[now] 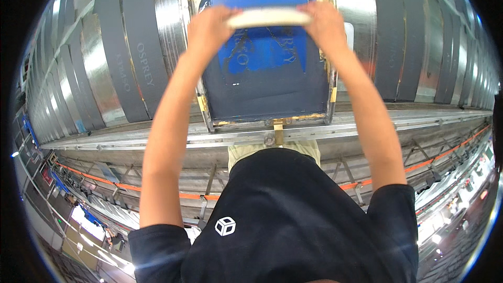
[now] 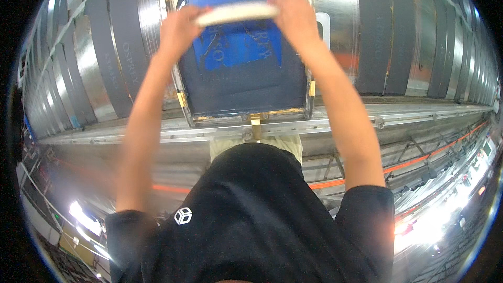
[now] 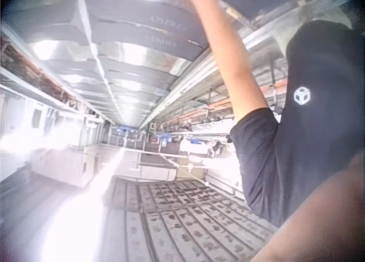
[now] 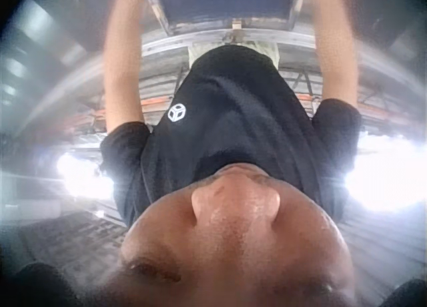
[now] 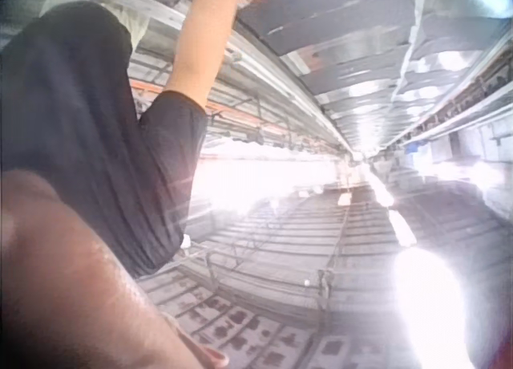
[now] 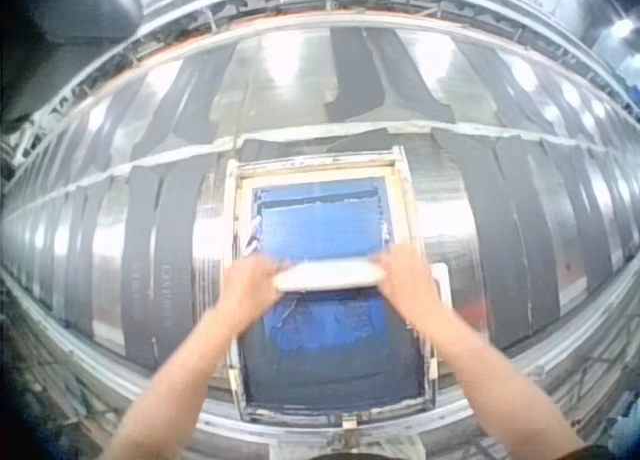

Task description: The person uses a white squeegee to spread blue ink across a screen printing frame. They repeatedly pull the ink across the mesh and then lift the frame to reveal the printed design on a dark surface below.

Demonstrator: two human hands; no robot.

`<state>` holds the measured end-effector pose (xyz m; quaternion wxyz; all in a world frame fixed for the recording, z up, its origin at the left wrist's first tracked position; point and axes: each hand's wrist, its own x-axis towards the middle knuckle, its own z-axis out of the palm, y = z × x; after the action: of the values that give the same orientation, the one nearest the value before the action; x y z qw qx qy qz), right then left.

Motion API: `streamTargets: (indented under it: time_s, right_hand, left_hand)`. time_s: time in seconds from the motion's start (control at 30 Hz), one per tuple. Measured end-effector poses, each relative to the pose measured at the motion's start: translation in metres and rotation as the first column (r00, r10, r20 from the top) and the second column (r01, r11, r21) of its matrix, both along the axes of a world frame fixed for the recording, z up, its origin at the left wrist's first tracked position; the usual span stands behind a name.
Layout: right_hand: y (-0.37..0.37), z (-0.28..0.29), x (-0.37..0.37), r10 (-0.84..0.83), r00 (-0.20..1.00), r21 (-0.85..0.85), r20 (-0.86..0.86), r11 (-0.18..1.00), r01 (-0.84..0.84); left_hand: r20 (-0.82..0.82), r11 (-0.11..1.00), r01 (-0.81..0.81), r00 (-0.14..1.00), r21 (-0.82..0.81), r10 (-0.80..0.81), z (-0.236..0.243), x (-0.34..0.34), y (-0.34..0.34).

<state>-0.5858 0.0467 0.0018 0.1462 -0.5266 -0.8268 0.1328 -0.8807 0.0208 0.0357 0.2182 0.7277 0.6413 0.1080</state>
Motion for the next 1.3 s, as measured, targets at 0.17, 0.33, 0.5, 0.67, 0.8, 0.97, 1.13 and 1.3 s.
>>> streamTargets:
  time_s: [0.17,0.33,0.5,0.67,0.8,0.97,1.13,1.3]
  right_hand:
    - [-0.136,0.020,0.012,-0.049,0.985,-0.106,-0.163,0.994,0.032]
    - [-0.213,0.021,0.023,-0.009,0.981,-0.161,-0.196,0.987,-0.023]
    - [-0.144,0.059,0.054,-0.356,0.740,-0.575,-0.571,0.817,-0.050]
    - [-0.038,-0.041,0.091,-0.568,0.710,-0.253,-0.417,0.823,0.509]
    - [-0.013,-0.051,0.087,-0.606,0.628,-0.420,-0.489,0.794,0.439]
    - [-0.018,-0.014,0.051,-0.563,0.661,-0.231,-0.496,0.820,0.524]
    - [-0.031,0.007,-0.034,-0.522,0.607,-0.237,-0.599,0.840,0.488]
    - [-0.066,-0.011,-0.188,-0.525,0.599,-0.268,-0.604,0.842,0.468]
  left_hand:
    - [-0.034,0.997,0.046,0.998,0.058,-0.044,0.008,0.019,-0.134]
    - [-0.001,0.984,0.051,0.999,0.168,-0.051,-0.004,0.026,-0.231]
    - [0.077,0.989,-0.001,0.997,0.148,-0.011,0.011,0.028,-0.239]
    - [0.154,0.986,-0.008,0.988,0.165,-0.018,0.008,0.039,-0.228]
    - [0.156,0.982,-0.022,0.988,0.189,-0.008,0.006,0.040,-0.236]
    - [0.154,0.982,-0.023,0.988,0.187,-0.006,0.005,0.021,-0.265]
    - [0.155,0.981,-0.070,0.987,0.180,0.042,0.013,-0.038,-0.278]
    - [0.122,0.992,-0.079,0.990,0.103,0.067,0.026,-0.187,-0.289]
